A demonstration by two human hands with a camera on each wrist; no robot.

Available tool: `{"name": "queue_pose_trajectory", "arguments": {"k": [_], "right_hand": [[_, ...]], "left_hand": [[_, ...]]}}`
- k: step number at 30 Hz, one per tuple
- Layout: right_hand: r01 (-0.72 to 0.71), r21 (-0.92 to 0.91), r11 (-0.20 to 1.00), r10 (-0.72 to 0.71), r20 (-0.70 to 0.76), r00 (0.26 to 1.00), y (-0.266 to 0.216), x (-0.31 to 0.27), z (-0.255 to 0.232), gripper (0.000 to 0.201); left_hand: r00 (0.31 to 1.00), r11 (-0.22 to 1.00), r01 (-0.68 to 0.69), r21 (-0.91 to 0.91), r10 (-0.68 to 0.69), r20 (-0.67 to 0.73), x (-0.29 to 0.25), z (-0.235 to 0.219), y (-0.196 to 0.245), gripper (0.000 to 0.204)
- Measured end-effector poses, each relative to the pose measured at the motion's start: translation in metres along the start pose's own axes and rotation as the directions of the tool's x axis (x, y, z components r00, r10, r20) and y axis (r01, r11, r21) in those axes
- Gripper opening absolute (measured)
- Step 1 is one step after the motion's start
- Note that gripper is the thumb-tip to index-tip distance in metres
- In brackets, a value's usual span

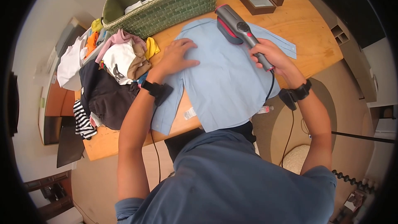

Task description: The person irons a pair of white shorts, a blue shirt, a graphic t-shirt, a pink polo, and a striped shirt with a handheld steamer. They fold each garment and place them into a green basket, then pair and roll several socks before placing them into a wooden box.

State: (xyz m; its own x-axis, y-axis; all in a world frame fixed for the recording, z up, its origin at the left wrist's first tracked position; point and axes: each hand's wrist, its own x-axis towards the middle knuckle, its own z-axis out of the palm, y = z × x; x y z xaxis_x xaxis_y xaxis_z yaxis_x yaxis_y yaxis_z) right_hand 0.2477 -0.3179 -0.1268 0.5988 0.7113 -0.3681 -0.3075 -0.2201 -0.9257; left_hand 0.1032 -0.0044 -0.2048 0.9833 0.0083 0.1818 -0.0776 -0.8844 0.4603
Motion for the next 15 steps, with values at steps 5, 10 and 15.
{"name": "queue_pose_trajectory", "arguments": {"k": [5, 10, 15], "right_hand": [[0.029, 0.041, 0.999, -0.025, -0.105, 0.994, 0.012, -0.01, -0.013, 0.014], [0.105, 0.148, 0.983, -0.059, -0.286, 0.956, 0.04, -0.05, -0.065, 0.017], [0.111, 0.072, 0.991, -0.057, -0.527, 0.848, 0.052, -0.083, -0.101, 0.02]], "left_hand": [[1.0, 1.0, 0.001, 0.012, -0.001, 0.013, 0.002, -0.001, 0.002, 0.053], [1.0, 1.0, 0.006, 0.023, -0.007, 0.03, 0.001, -0.003, 0.004, 0.055], [1.0, 1.0, -0.004, 0.004, 0.004, 0.019, 0.001, 0.0, 0.001, 0.055]]}}
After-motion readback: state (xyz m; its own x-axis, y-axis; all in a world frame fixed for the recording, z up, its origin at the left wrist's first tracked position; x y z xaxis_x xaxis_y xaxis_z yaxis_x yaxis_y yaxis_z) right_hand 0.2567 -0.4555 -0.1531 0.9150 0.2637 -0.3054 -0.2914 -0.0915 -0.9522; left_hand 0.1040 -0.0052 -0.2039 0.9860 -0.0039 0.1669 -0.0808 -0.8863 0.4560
